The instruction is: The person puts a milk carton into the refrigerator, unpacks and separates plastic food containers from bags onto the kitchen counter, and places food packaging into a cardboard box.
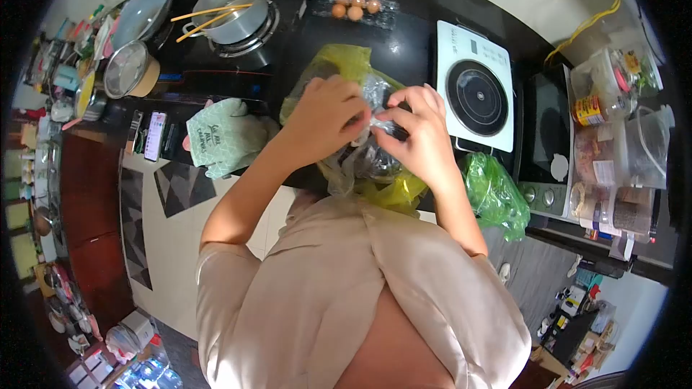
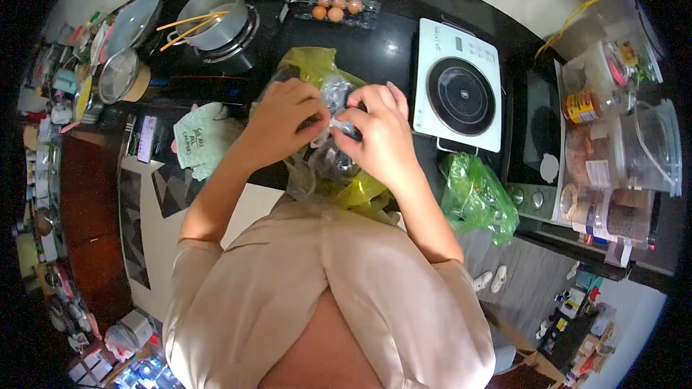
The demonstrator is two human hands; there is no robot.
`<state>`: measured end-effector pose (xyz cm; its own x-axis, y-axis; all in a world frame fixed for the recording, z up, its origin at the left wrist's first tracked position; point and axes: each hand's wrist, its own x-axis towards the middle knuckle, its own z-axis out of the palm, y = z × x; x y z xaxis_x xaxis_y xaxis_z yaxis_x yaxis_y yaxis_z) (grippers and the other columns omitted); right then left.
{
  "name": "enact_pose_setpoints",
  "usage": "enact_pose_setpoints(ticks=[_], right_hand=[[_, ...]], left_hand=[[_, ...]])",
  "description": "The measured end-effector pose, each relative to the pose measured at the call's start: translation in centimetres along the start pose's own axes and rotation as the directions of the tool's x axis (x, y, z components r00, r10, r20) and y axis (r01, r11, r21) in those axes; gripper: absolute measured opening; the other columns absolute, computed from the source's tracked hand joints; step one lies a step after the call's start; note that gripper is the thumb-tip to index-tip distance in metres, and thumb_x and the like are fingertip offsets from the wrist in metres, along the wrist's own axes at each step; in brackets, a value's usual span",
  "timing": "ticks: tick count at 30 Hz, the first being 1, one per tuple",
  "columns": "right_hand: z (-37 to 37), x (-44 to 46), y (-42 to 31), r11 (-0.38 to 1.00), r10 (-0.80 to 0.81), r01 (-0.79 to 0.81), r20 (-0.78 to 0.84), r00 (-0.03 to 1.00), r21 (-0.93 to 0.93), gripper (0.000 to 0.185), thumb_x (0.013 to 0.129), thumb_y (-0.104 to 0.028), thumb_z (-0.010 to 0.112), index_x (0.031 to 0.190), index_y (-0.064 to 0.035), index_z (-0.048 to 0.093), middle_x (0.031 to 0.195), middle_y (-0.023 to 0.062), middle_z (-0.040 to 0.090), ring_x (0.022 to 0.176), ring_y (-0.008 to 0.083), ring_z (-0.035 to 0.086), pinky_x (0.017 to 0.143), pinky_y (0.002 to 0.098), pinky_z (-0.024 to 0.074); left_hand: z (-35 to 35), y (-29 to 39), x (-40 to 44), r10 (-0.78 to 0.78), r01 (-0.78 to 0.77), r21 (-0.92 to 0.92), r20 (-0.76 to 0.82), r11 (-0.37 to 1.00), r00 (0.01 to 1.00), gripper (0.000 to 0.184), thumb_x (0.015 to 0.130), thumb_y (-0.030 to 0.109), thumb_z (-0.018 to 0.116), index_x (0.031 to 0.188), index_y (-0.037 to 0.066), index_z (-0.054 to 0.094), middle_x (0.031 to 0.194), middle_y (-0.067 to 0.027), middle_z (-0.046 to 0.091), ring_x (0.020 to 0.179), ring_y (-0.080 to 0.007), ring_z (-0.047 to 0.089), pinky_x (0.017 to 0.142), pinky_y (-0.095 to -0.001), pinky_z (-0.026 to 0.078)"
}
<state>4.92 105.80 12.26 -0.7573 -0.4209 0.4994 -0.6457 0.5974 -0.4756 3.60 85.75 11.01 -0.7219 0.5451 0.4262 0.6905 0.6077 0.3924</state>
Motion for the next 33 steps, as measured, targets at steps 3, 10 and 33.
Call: enact_pose_setpoints(ticks=[3,10,33], right_hand=[[-0.2,0.9,-1.3,0.972,-0.025,0.042,0.077,0.997,-0.231,0.016,0.065,-0.016,0.071,0.072,-0.0041,0.063,0.083,0.006,0.054,0.089,0.026,0.052,0.091,0.0448,0.0346],[1.4,1.6,-1.5,0.935,0.019,0.025,0.12,0.993,-0.353,0.015,0.064,-0.015,0.069,0.076,-0.0062,0.064,0.076,0.0057,0.056,0.083,0.0252,0.054,0.086,0.0432,0.0361],[2.1,1.6,-2.2,0.98,0.029,-0.028,0.003,1.0,-0.197,0.019,0.06,-0.011,0.07,0.074,-0.0074,0.058,0.076,0.0031,0.057,0.077,0.0215,0.057,0.089,0.0419,0.0371]], left_hand=[[-0.2,-0.5,0.6,0.079,-0.079,0.025,0.002,0.997,0.997,0.012,0.074,0.016,0.065,0.081,0.012,0.057,0.087,-0.0034,0.053,0.087,-0.0235,0.05,0.075,-0.0361,0.036],[1.1,-3.0,1.5,0.199,-0.199,0.0,-0.033,0.98,0.979,0.013,0.071,0.019,0.067,0.077,0.011,0.059,0.07,-0.0007,0.056,0.075,-0.0208,0.053,0.07,-0.0344,0.038],[-2.0,-4.8,3.9,0.075,0.181,-0.544,0.414,0.819,0.907,0.019,0.071,0.019,0.068,0.075,0.004,0.057,0.065,-0.0068,0.061,0.057,-0.0213,0.06,0.054,-0.0324,0.046]])
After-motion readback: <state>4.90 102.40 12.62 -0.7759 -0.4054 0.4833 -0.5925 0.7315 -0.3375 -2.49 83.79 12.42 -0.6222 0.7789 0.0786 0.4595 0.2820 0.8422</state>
